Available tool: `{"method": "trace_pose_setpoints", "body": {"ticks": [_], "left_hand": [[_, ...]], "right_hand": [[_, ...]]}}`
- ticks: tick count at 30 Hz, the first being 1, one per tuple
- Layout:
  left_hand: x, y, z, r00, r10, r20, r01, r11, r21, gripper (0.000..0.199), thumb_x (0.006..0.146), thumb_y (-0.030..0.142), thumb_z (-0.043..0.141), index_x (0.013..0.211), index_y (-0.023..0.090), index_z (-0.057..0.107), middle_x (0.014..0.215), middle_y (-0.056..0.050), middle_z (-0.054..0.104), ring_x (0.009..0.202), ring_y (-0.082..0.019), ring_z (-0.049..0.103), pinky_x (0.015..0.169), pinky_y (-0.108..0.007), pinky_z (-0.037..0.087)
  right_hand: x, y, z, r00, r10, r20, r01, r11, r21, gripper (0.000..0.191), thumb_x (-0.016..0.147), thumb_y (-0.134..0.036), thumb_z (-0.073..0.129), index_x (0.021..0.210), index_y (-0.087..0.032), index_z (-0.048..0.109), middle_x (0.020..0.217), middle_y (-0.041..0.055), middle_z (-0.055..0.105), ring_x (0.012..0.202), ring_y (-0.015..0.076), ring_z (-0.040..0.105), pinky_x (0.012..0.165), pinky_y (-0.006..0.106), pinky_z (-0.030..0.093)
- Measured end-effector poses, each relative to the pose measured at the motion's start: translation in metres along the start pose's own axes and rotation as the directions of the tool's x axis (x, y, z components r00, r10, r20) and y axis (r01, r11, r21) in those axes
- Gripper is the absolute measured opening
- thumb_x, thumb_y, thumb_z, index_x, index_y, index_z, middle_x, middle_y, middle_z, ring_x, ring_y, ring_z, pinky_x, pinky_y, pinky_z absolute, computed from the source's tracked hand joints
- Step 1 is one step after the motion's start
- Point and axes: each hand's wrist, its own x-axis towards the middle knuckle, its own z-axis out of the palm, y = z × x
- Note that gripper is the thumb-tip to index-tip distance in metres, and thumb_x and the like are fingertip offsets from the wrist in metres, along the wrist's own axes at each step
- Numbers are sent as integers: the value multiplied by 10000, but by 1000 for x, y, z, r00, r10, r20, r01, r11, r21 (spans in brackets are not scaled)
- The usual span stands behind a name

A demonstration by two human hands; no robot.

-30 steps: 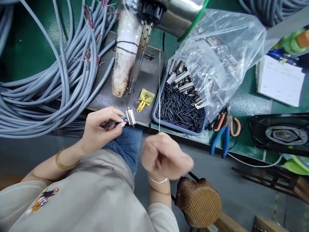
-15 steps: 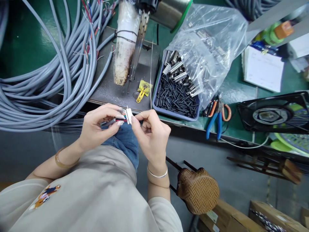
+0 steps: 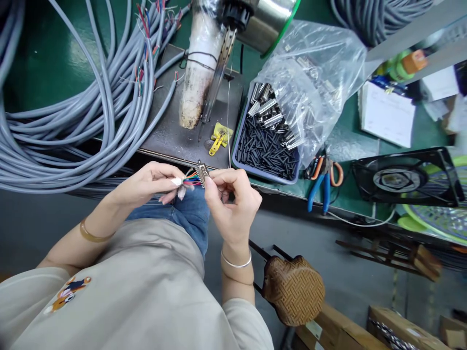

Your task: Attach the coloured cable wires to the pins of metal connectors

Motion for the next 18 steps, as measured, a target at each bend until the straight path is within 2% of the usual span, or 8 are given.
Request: {"method": "trace_pose_setpoints", "body": {"ticks": [3,6,9,12,14,16,17,18], "left_hand": [[2,-6,3,985,78,-154,-89,994,-63,219,780,351,840,872,156,798,722,-52,748,452,-54,499,410,-190,394],[2,-10,8,956,142,-257,-160,986,-52,204,747,304,862,893,168,819,724,-51,774,443,-53,501,412,-190,415],[1,-10,12,918,239,-316,-221,971,94,141,747,216,835,873,155,826,805,-74,804,544,-85,616,490,-192,493],[-1,-7,15,867,371,-333,-278,914,294,115,753,146,781,860,146,823,872,-81,813,747,-133,719,661,-204,557],[-2,-6,16,848,428,-314,-286,867,409,123,766,127,742,862,135,819,846,-75,802,749,-130,710,663,-198,533],[-3,-5,18,837,466,-286,-281,816,505,124,784,116,711,858,123,810,800,-65,781,699,-115,674,608,-191,486],[-3,-5,18,833,483,-270,-281,790,544,126,792,110,697,857,117,805,778,-59,768,683,-108,658,586,-188,462],[-3,-5,19,829,499,-253,-284,765,577,130,801,102,683,858,112,800,760,-55,755,671,-102,644,564,-184,438]], "right_hand": [[1,2,1,999,29,-29,-29,1000,4,159,906,-201,665,799,-235,553,752,-65,671,552,75,514,493,224,411],[5,5,-1,996,81,-21,-81,997,11,156,899,-200,665,792,-222,554,715,-65,643,533,66,497,474,206,395],[8,9,-2,989,139,55,-140,990,6,164,897,-220,669,777,-218,556,670,-76,599,497,57,485,447,191,392],[8,8,-3,975,200,94,-198,980,-30,176,918,-272,677,795,-223,560,674,-76,598,520,69,577,482,195,470],[4,5,-4,987,161,-7,-161,985,-66,152,942,-293,667,839,-225,578,714,-66,639,524,72,615,494,200,490],[1,1,-7,983,29,-179,-50,992,-116,113,968,-294,638,880,-227,613,708,-63,645,503,69,605,467,203,447],[0,-2,-9,973,-36,-228,0,988,-154,95,977,-288,624,903,-230,642,699,-61,640,493,66,585,457,209,415],[-1,-4,-11,972,-81,-222,37,980,-194,79,977,-281,626,936,-236,676,680,-62,624,484,64,555,457,217,390]]}}
